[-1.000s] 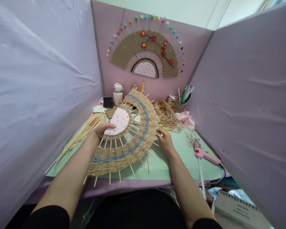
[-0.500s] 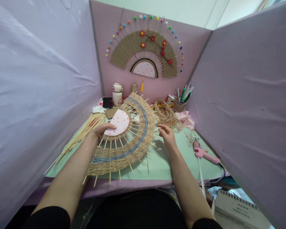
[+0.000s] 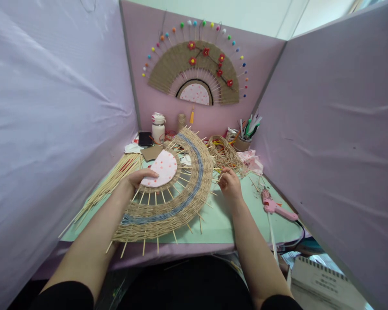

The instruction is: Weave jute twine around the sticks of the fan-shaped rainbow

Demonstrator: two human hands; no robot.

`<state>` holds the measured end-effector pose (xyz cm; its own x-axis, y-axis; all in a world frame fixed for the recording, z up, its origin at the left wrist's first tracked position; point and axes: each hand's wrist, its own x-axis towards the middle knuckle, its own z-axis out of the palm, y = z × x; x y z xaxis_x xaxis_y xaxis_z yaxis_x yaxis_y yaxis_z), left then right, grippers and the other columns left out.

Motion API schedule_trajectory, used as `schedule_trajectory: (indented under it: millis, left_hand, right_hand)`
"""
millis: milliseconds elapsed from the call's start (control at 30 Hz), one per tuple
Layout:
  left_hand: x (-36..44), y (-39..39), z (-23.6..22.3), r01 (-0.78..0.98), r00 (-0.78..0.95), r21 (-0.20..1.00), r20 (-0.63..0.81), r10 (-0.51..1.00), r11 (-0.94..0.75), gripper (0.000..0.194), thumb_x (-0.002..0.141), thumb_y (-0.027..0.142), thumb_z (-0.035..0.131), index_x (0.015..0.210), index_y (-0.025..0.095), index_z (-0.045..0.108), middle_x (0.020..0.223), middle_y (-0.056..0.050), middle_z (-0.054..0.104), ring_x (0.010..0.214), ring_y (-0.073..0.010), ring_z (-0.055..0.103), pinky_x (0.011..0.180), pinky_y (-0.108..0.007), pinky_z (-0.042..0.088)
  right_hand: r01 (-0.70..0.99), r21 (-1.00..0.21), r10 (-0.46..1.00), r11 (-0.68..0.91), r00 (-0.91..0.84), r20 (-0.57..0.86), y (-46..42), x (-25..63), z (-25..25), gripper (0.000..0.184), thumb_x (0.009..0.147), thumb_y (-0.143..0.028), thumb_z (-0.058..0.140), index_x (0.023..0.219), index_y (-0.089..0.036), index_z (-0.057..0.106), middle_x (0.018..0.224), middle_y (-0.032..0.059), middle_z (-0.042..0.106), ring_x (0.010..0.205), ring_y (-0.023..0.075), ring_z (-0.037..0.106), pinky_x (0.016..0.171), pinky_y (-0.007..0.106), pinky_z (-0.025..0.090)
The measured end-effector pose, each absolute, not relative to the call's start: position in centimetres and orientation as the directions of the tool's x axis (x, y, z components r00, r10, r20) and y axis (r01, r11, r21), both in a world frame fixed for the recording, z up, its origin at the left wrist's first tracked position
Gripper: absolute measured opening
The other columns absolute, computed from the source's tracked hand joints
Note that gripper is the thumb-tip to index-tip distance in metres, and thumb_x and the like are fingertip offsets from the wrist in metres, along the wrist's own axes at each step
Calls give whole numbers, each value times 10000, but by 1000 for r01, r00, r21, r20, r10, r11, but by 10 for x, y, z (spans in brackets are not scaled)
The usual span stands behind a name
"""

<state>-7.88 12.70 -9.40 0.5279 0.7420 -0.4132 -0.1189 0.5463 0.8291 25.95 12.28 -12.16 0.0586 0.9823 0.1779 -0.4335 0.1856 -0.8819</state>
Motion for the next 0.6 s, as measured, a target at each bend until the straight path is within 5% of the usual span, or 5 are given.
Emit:
schedule_trajectory:
  millis: [200,367,600]
  left_hand:
    - [-76,128,-98,-108,564,837,-392,726,536,153,609,133,642,745,73,679,632,-147,698,560,-234,653,554,-326,552]
    - [-74,129,-107,-92,542,844,-403,737,529,332,620,129,629,945,87,686,673,-128,712,566,-228,647,549,-332,545]
    - [-74,128,-110,-114,580,848,-366,728,517,377,594,148,658,966,86,677,658,-139,704,553,-236,635,488,-310,511]
  right_hand:
    - [-532,-843,992,71,-52,117,125,263,-122,218,572,-117,535,757,-219,479,480,-100,253,416,64,204,404,183,180]
    - [-442,-894,994,-70,-103,-27,123,261,-125,199,583,-141,547,767,-211,514,527,-80,408,432,64,327,419,187,258]
    - [-394,-907,988,-145,-106,-111,118,261,-119,218,593,-175,594,800,-205,537,594,-52,528,487,85,448,480,212,355]
